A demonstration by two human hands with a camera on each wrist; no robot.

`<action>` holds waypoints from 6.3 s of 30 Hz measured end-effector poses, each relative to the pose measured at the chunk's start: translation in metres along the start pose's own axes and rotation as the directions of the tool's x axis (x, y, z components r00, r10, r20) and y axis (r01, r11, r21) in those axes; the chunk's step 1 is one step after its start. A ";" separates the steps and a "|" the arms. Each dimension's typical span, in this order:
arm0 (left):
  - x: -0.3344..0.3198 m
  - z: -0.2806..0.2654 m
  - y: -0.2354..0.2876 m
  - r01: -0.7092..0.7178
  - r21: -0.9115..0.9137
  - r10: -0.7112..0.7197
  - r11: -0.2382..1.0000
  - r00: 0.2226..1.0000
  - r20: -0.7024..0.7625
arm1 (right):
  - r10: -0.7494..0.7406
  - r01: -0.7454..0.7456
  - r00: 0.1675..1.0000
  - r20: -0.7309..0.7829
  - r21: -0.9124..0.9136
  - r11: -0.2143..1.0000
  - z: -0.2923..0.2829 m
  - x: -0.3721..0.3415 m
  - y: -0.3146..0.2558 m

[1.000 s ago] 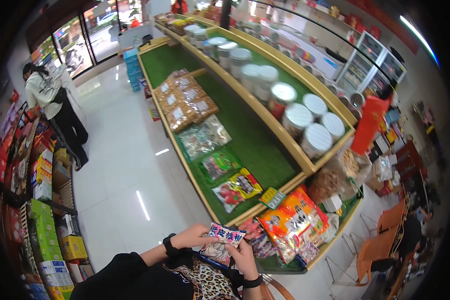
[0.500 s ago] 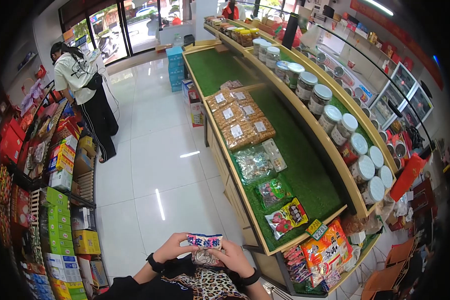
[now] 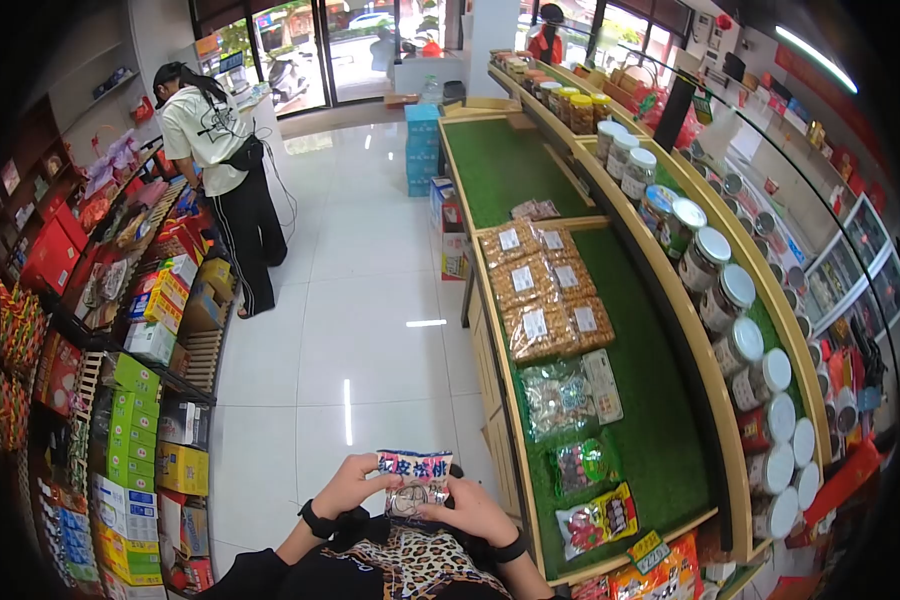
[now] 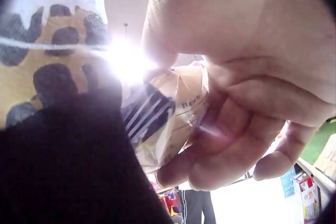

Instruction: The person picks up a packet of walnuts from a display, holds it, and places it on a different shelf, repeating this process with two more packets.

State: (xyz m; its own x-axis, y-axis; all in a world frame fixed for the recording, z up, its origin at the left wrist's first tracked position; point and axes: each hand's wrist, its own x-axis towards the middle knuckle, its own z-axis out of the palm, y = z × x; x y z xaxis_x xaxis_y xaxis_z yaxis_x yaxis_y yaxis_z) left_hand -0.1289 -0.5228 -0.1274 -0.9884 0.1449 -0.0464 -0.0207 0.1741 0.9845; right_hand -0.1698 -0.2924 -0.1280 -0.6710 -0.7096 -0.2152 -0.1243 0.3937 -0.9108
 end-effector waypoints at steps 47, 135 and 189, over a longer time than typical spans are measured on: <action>0.387 -0.296 -0.026 0.198 -0.189 -0.260 0.962 0.878 -0.403 | -0.100 0.093 0.993 0.065 0.101 0.991 -0.182 0.479 -0.050; 1.142 -0.201 -0.151 0.044 0.333 -0.322 0.942 0.399 0.858 | 0.675 0.014 -0.143 -0.723 0.681 0.732 -0.441 0.661 0.172; 0.549 -0.041 -0.020 -0.421 -0.051 -0.349 0.906 -0.810 0.471 | 0.421 0.443 -0.885 0.201 0.644 0.624 0.016 0.544 -0.094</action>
State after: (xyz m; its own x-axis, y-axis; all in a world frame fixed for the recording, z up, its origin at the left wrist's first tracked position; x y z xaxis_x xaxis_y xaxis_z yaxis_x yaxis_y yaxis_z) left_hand -0.6772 -0.4872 -0.1657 0.8787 0.2809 -0.3861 0.3893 0.0467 0.9199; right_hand -0.5114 -0.7246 -0.1650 0.6883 0.6758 -0.2637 0.0960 -0.4452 -0.8903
